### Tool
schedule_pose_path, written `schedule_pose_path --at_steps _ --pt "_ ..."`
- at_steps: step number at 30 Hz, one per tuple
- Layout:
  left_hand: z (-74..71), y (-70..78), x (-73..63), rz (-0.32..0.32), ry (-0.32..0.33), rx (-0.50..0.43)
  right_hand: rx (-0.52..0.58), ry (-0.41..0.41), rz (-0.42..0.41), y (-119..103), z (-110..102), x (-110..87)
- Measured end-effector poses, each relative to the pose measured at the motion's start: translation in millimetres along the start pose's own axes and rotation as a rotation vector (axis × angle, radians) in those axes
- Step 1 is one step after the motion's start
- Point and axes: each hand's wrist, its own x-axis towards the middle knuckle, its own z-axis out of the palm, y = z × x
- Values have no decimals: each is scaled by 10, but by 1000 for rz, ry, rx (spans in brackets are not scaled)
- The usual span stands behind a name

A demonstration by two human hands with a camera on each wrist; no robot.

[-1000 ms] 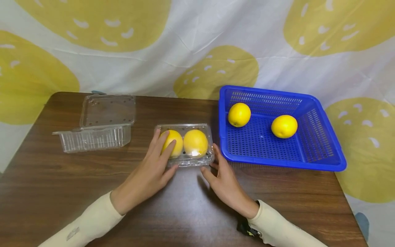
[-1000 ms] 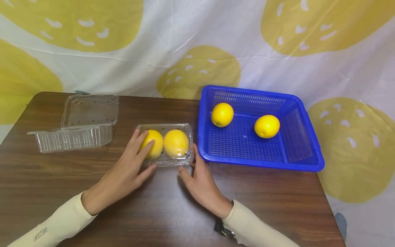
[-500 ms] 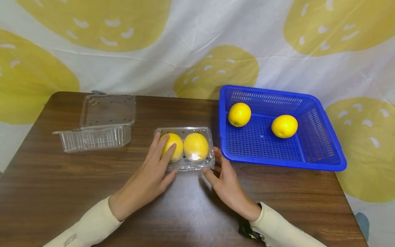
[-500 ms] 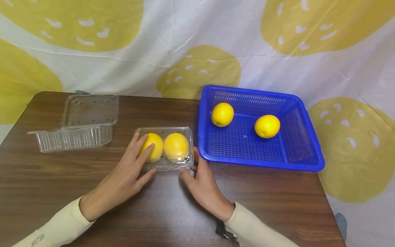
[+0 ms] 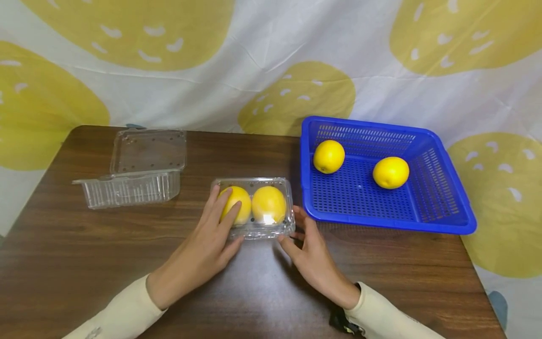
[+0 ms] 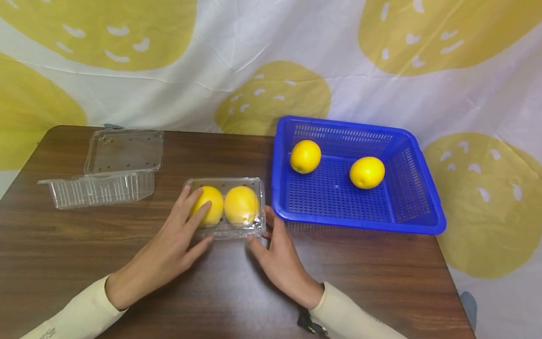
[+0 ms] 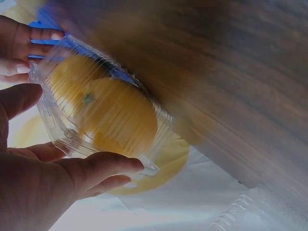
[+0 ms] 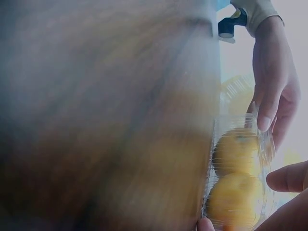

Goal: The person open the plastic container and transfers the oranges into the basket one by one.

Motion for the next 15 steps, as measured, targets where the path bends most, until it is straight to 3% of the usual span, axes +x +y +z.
schedule_pose_path --at_steps 8,15 --pt "-24 39 43 -22 -17 94 23 6 -26 20 -6 4" --pt "-2 102 156 35 -48 153 37 10 -35 56 -36 -4"
